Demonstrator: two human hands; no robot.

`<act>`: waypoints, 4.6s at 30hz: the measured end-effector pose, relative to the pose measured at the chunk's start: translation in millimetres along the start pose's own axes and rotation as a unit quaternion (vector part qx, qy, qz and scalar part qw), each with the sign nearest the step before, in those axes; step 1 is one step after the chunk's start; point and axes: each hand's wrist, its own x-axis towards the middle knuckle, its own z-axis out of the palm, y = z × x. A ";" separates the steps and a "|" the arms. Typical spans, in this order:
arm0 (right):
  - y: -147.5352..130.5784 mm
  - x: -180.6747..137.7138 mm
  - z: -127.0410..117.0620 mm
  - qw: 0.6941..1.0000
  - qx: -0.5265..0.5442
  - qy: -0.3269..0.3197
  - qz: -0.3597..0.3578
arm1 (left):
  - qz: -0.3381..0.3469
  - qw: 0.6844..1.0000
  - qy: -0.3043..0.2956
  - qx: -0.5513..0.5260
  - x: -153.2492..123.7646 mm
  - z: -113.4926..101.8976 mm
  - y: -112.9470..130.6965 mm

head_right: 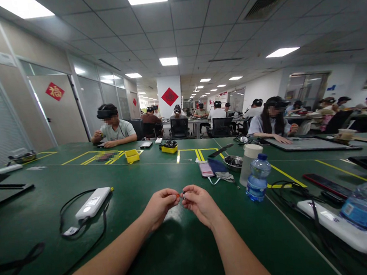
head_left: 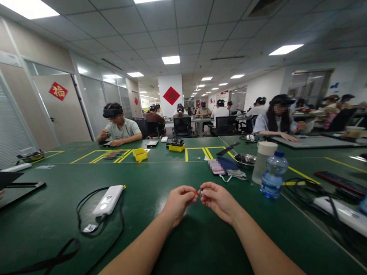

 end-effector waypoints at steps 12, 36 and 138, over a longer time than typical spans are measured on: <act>5.0 0.4 -3.8 0.998 -0.052 0.005 0.036 | -0.070 0.997 -0.005 0.016 -0.4 -2.6 -5.5; 3.1 -0.2 -0.9 0.999 -0.036 0.011 0.031 | -0.060 0.997 -0.037 0.005 0.1 -5.2 -8.9; 1.5 1.1 1.0 0.997 -0.054 0.045 -0.022 | -0.022 0.999 -0.017 -0.022 -2.3 3.3 3.4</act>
